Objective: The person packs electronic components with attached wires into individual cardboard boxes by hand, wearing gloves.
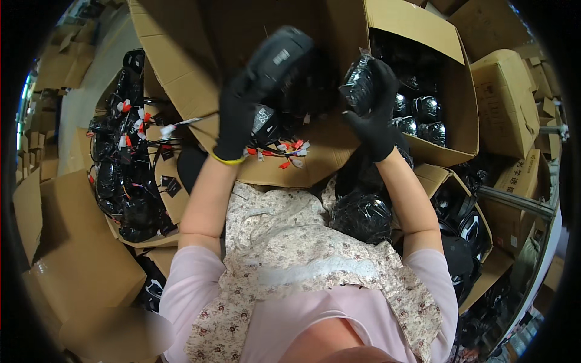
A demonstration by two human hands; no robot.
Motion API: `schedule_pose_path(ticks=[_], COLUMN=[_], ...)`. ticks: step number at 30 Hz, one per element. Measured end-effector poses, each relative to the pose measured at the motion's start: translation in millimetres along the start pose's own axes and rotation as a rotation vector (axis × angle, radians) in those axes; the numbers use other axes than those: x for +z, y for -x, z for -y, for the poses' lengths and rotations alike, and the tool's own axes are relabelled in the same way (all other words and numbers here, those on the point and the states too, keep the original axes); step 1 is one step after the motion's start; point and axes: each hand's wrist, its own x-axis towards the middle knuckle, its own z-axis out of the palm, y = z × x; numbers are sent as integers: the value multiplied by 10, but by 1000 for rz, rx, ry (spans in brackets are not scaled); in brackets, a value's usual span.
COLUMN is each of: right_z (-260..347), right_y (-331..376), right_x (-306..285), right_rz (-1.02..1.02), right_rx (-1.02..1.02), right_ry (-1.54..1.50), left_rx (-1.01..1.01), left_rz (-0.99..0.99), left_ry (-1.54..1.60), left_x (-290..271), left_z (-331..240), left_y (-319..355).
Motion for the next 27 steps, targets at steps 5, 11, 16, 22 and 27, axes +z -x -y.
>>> schedule_pose_path(ticks=[5, 11, 16, 22, 27], right_z=[93, 97, 140, 54, 171], right_y=[-7, 5, -4, 12, 22], right_x=[72, 145, 110, 99, 143], right_rz=[47, 60, 47, 59, 56], right_rx=[-73, -132, -168, -174, -171], right_ry=[179, 273, 293, 214, 357], left_rx=[-83, -157, -156, -16, -104], left_rz=[-94, -28, 67, 165, 105], left_ry=[93, 362, 188, 70, -3], left_x=[464, 737, 702, 625, 726], left_z=[418, 336, 160, 111, -55], left_y=[348, 426, 432, 412, 405])
